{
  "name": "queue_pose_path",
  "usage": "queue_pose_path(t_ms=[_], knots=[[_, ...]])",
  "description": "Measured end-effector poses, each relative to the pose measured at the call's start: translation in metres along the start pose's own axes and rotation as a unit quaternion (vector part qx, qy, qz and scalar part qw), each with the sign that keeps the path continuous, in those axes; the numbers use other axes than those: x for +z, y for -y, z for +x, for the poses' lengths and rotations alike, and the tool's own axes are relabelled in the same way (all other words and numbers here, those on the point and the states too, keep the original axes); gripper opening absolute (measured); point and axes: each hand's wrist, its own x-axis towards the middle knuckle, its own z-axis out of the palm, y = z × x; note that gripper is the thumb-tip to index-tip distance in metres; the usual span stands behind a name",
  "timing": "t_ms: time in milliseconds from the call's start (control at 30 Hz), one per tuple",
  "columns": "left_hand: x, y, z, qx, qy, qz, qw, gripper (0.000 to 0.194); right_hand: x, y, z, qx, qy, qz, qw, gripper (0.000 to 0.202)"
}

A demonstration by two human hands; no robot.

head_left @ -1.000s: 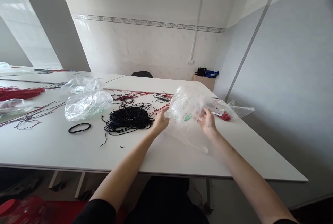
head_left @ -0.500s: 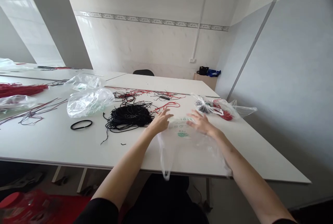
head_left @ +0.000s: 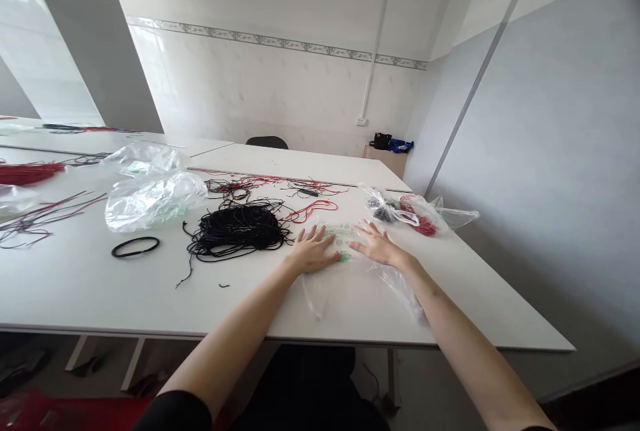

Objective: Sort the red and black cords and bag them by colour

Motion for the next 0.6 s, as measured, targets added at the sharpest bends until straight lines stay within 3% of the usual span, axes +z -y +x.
queue_pose_path(t_ms=[100,200,367,467,600], knots=[[-0.003,0.001,-0.003,0.003,-0.029,0.011,1.000,0.076,0.008,-0.005,0.003,-0.001,0.038,0.011,0.999,0.075],[-0.003,0.000,-0.010,0.009,-0.073,0.012,0.997,0.074,0.013,-0.008,0.008,0.012,0.029,0.014,0.999,0.077],[0.002,-0.001,-0.018,-0.010,0.022,-0.011,1.000,0.084,0.012,-0.011,0.006,0.012,-0.022,0.004,1.000,0.079],[0.007,0.000,-0.018,-0.019,0.023,-0.017,0.999,0.088,0.016,-0.017,0.003,0.007,-0.073,0.007,0.997,0.075],[0.009,0.000,-0.017,-0.023,-0.005,-0.020,1.000,0.085,0.027,-0.025,0.004,0.011,-0.010,0.015,1.000,0.075]])
